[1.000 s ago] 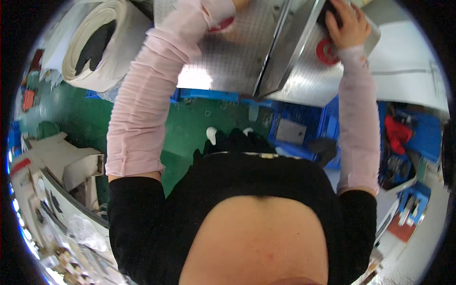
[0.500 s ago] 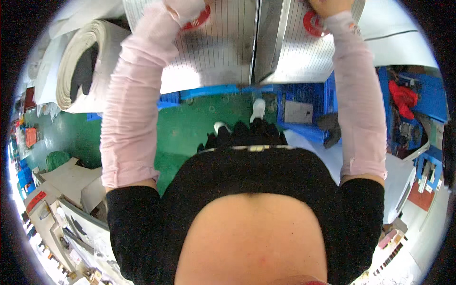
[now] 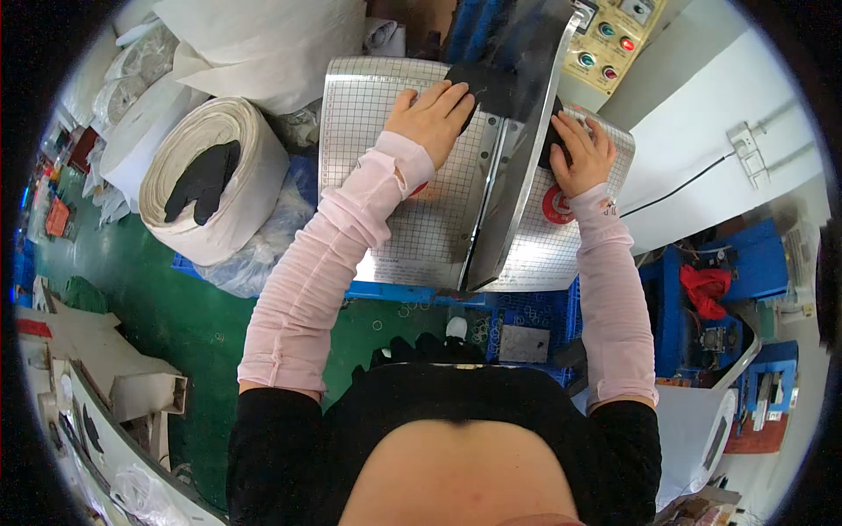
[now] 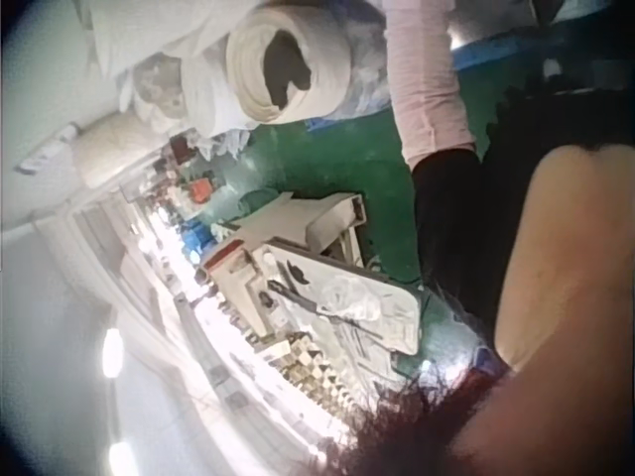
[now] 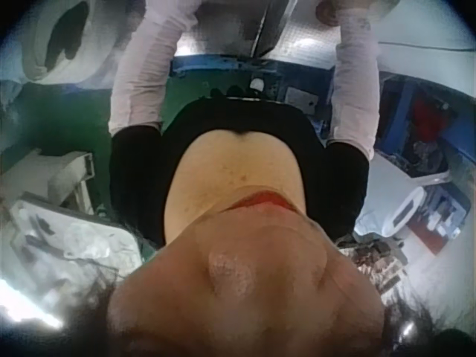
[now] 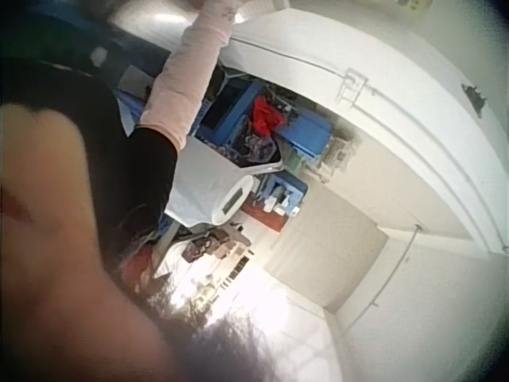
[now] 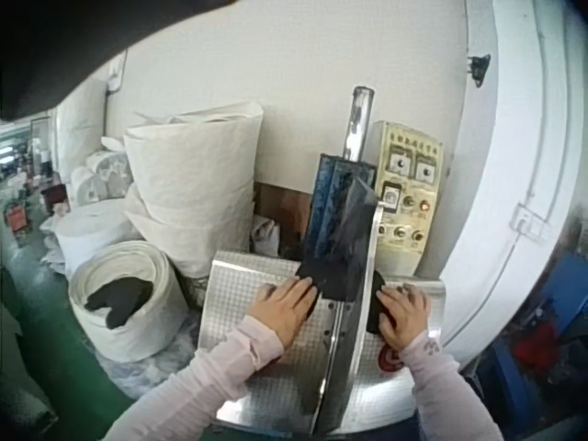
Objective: The person operates a dual-head pneumatic press machine by hand to shape or bond shoe uppers.
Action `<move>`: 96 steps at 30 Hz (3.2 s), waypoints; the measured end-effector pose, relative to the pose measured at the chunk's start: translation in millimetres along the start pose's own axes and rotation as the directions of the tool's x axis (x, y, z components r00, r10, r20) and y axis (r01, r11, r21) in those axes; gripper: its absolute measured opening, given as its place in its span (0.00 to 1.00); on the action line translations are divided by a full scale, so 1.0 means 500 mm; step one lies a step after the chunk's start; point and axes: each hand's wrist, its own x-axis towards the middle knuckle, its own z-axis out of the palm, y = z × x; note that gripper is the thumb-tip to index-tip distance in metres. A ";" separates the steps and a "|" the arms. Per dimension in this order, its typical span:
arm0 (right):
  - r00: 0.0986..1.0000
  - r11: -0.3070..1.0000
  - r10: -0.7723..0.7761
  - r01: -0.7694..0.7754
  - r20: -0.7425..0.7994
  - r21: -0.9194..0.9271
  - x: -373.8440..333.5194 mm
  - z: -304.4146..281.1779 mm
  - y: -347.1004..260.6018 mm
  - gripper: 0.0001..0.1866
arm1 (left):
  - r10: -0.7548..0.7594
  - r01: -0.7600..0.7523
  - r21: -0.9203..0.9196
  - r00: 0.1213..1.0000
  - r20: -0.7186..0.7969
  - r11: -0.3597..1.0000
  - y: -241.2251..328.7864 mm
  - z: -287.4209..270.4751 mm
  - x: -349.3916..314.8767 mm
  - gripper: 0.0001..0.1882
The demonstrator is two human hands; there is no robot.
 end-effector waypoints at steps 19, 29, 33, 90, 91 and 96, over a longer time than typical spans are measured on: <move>0.999 0.997 0.030 -0.029 -0.021 0.069 0.021 0.013 0.013 0.22 | -0.024 0.023 0.017 0.999 0.032 1.000 0.001 -0.008 0.014 0.25; 0.998 0.997 0.043 -0.040 -0.043 0.065 0.034 0.025 0.016 0.22 | -0.064 0.064 -0.007 0.997 0.039 0.998 0.001 -0.010 0.033 0.24; 0.998 0.997 0.045 -0.043 -0.044 0.060 0.036 0.028 0.017 0.22 | -0.077 0.077 -0.002 0.997 0.029 0.997 0.000 -0.007 0.033 0.24; 0.907 0.808 0.412 -0.322 -0.084 0.493 -0.153 -0.098 0.046 0.14 | -0.570 0.466 -0.473 0.816 -0.098 0.748 0.146 -0.077 -0.265 0.21; 0.907 0.807 0.414 -0.331 -0.070 0.489 -0.162 -0.096 0.043 0.14 | -0.572 0.469 -0.472 0.815 -0.096 0.747 0.154 -0.073 -0.275 0.21; 0.898 0.768 0.439 -0.367 -0.015 0.524 -0.181 -0.089 0.033 0.13 | -0.631 0.533 -0.486 0.775 -0.049 0.692 0.172 -0.070 -0.287 0.19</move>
